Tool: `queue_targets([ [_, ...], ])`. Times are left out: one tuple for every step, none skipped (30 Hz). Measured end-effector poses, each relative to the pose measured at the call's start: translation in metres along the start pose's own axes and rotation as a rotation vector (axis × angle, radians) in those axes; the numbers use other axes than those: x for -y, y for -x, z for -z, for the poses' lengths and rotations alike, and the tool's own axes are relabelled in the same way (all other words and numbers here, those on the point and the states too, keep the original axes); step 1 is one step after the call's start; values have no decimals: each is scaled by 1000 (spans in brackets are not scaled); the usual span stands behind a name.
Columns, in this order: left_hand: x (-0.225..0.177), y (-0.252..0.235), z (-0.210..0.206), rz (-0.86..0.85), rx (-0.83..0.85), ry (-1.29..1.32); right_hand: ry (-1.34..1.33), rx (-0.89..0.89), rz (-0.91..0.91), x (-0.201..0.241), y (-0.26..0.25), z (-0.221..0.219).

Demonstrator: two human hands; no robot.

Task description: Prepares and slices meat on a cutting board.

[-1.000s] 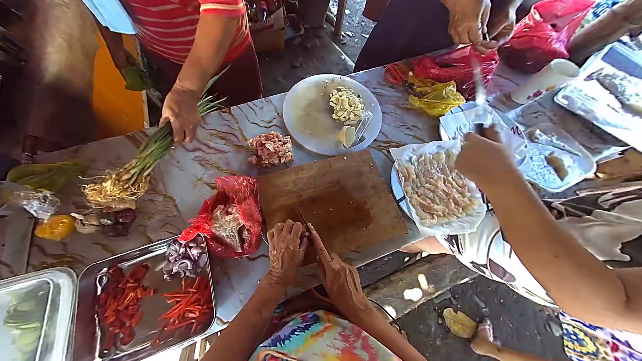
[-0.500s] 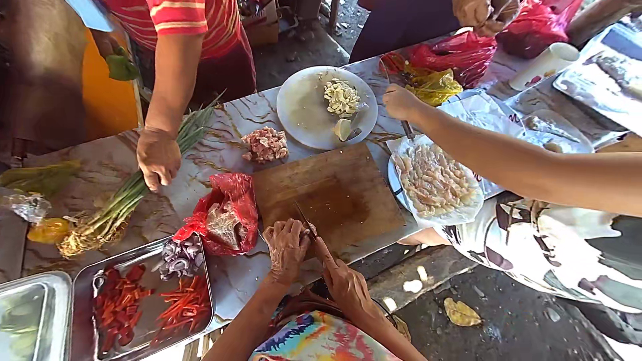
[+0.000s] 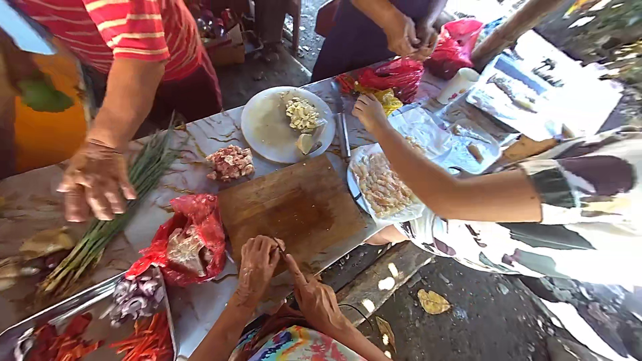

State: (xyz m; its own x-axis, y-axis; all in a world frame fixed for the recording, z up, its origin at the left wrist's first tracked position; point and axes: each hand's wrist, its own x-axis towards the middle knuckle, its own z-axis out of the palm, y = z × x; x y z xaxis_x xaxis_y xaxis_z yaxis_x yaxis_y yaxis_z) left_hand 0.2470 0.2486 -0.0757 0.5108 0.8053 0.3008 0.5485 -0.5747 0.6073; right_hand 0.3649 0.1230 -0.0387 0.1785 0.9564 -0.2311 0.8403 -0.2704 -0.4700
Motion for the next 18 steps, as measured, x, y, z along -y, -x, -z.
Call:
queue_targets([
  [2,-1,0,-6,10,8,-2,35,-13,1,-2,2],
  [4,0,-1,-15,11,5,-4,32,-12,2,-2,1],
  [6,0,-1,-21,7,3,0,49,-17,3,-5,3],
  [6,-1,-1,-23,3,3,6,71,-22,5,-9,4],
  [7,-1,-1,-32,-7,-2,12,75,-21,7,-14,5],
  [8,-1,-1,-45,-15,-12,19,55,-9,9,-20,4],
  [8,0,-1,-55,-23,-23,15,82,-20,11,-26,6],
  [9,2,-1,-59,-22,-29,10,111,-34,13,-30,7],
  [9,3,-1,-63,-19,-36,17,106,-38,14,-31,6],
  [9,4,0,-64,-20,-50,33,75,-26,13,-31,3],
  [8,4,1,-57,-19,-54,52,48,-13,13,-29,0],
  [7,3,1,-48,-22,-59,64,43,-12,13,-26,0],
  [7,1,0,-44,-31,-67,75,21,-1,13,-25,0],
  [8,-1,-1,-48,-39,-81,88,-8,11,11,-23,-1],
  [8,-2,-3,-54,-37,-92,100,-51,29,8,-20,-2],
  [7,-1,-4,-62,-37,-108,116,-83,48,6,-18,-3],
  [7,-1,-4,-68,-43,-123,134,-100,59,4,-16,-3],
  [5,-1,-5,-71,-50,-137,150,-89,54,4,-15,-3],
])
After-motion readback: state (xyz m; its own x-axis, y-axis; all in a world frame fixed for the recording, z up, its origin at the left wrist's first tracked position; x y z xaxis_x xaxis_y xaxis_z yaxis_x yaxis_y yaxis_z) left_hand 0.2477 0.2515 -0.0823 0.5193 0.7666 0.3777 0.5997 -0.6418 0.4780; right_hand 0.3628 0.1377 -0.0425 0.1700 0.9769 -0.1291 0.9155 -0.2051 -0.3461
